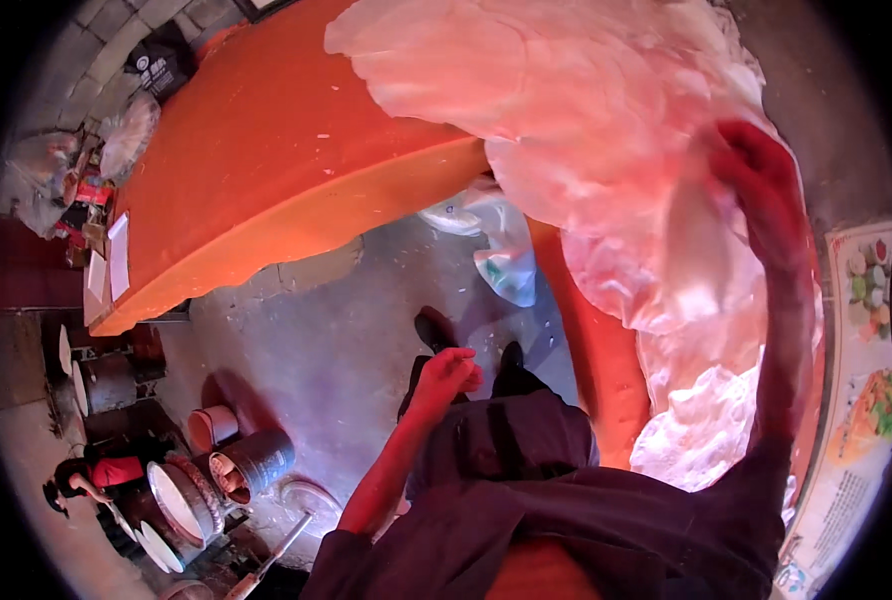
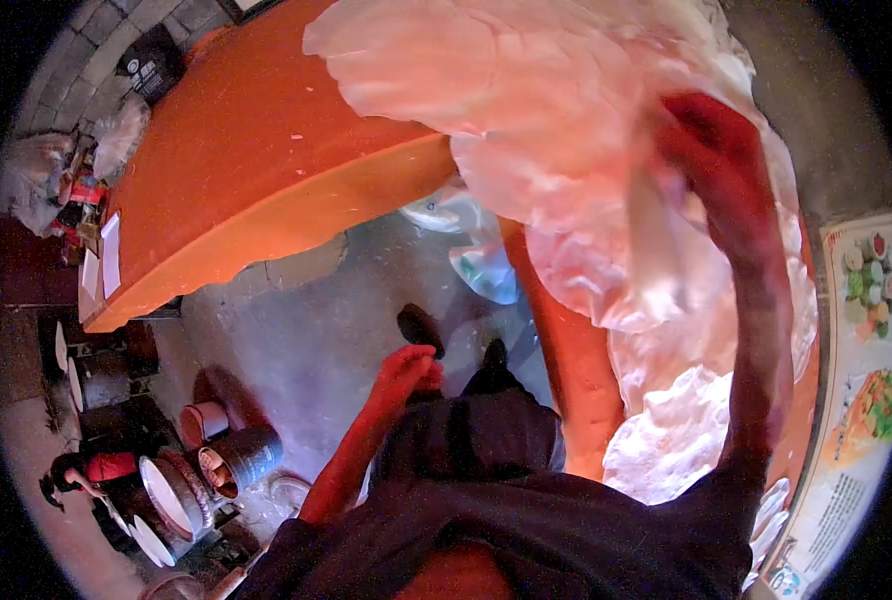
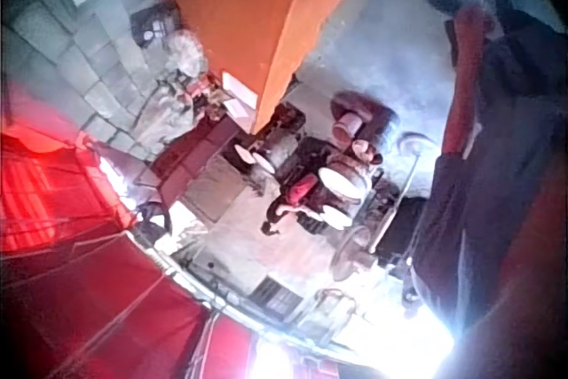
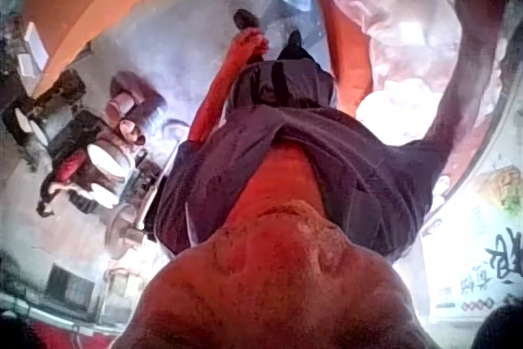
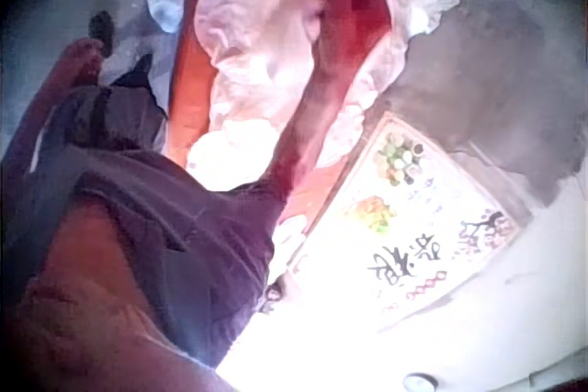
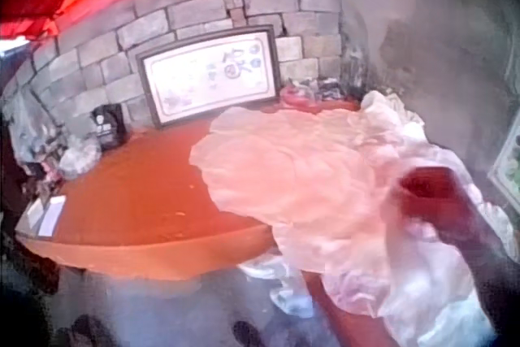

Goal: The person places a stack of thin dough wrappers onto a table, separates individual sheets from the stack by hand, and lays them across the table surface.

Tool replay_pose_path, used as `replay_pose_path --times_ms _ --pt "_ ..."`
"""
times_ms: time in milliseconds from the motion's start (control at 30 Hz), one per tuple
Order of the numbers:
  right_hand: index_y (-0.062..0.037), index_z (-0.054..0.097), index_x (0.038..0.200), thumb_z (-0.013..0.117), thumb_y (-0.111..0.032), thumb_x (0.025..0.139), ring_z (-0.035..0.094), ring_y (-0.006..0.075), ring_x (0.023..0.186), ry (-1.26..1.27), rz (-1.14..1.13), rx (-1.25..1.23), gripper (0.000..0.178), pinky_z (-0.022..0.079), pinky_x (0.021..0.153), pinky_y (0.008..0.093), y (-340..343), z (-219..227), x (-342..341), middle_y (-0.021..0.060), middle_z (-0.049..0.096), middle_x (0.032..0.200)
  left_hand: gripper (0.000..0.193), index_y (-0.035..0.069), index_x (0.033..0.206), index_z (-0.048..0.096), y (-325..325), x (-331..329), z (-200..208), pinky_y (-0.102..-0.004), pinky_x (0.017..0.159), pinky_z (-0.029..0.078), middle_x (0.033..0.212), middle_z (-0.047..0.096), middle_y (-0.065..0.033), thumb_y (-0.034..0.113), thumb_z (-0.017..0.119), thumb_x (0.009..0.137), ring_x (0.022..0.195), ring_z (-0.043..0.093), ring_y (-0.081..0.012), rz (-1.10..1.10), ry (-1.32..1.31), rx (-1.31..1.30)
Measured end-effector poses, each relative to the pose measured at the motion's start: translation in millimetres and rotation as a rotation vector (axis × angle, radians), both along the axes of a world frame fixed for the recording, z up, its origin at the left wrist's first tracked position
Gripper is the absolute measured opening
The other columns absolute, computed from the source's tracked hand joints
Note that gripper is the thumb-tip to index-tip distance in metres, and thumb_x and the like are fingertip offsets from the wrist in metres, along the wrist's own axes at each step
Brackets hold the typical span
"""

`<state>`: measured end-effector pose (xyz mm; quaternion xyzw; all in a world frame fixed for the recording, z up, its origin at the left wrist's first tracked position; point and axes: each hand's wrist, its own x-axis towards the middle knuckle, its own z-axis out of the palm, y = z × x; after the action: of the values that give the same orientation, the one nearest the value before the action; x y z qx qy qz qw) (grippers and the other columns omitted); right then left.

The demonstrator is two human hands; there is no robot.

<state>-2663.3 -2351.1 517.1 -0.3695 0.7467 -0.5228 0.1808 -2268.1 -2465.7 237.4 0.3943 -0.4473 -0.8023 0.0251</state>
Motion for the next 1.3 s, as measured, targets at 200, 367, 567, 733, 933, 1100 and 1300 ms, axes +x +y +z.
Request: replay_pose_path --times_ms 200,367,567,733,933,1100,1300 --pt "-0.0077 0.066 0.104 0.062 -0.016 0.087 0.047 0.0009 0.059 -0.103 0.154 -0.087 0.019 0.034 0.050 0.0181 -215.5 16.6 -7.8 -0.0076 0.057 0.075 0.035 0.003 0.122 0.054 -104.6 -18.3 -2.2 -0.0388 0.080 0.055 0.102 0.066 -0.0148 0.027 0.057 0.096 0.089 0.066 -0.0246 0.125 0.158 0.109" --pt "-0.0003 0.063 0.105 0.060 -0.015 0.088 0.056 0.0134 0.055 -0.266 0.216 -0.323 0.023 0.044 0.048 0.0254 -304.9 14.6 37.3 0.0037 0.062 0.074 0.054 0.002 0.123 0.050 -225.6 -45.2 15.3 -0.0433 0.087 0.052 0.105 0.063 -0.0172 0.049 0.040 0.099 0.096 0.064 -0.0306 0.331 0.407 0.287" --pt "-0.0002 0.060 0.114 0.059 -0.009 0.085 0.053 0.0086 0.050 -0.523 0.164 -0.156 0.030 0.042 0.044 0.0239 -352.4 -38.3 64.1 0.0012 0.061 0.073 0.054 0.004 0.119 0.055 -344.5 -75.1 31.4 -0.0463 0.091 0.050 0.111 0.064 -0.0161 0.052 0.045 0.096 0.103 0.063 -0.0306 0.664 0.960 0.556" --pt "0.0038 0.053 0.126 0.058 -0.010 0.085 0.052 0.0120 0.047 -0.232 0.388 0.019 0.043 0.040 0.042 0.0247 -438.5 -40.7 85.4 0.0043 0.059 0.071 0.038 0.004 0.123 0.054 -385.0 -84.9 20.8 -0.0384 0.094 0.048 0.113 0.061 -0.0083 0.031 0.056 0.096 0.106 0.059 -0.0208 0.790 0.622 0.143" --pt "0.0018 0.060 0.115 0.058 -0.011 0.085 0.059 0.0158 0.053 -0.222 0.665 -0.173 0.033 0.046 0.047 0.0267 -527.5 -8.6 49.6 0.0083 0.064 0.075 0.032 0.004 0.122 0.056 -453.7 -79.5 64.9 -0.0401 0.096 0.048 0.115 0.062 -0.0093 0.017 0.059 0.093 0.112 0.057 -0.0236 0.887 0.765 0.095" --pt "0.0003 0.064 0.106 0.055 -0.010 0.085 0.062 0.0171 0.069 -0.188 0.573 -0.294 0.025 0.049 0.058 0.0304 -529.3 22.8 16.1 0.0087 0.065 0.084 0.028 0.005 0.118 0.060 -489.2 -106.1 139.7 -0.0401 0.095 0.048 0.115 0.065 -0.0096 0.015 0.061 0.092 0.108 0.060 -0.0239 0.889 0.831 -0.083" --pt "-0.0063 0.057 0.127 0.061 -0.006 0.085 0.058 0.0114 0.061 -0.190 0.399 0.216 0.042 0.050 0.054 0.0269 -510.2 -126.0 -35.4 0.0029 0.062 0.076 0.037 0.010 0.121 0.054 -440.0 -93.7 40.3 -0.0312 0.062 0.054 0.090 0.061 0.0006 0.001 0.064 0.086 0.079 0.062 -0.0124 1.066 0.406 0.082"
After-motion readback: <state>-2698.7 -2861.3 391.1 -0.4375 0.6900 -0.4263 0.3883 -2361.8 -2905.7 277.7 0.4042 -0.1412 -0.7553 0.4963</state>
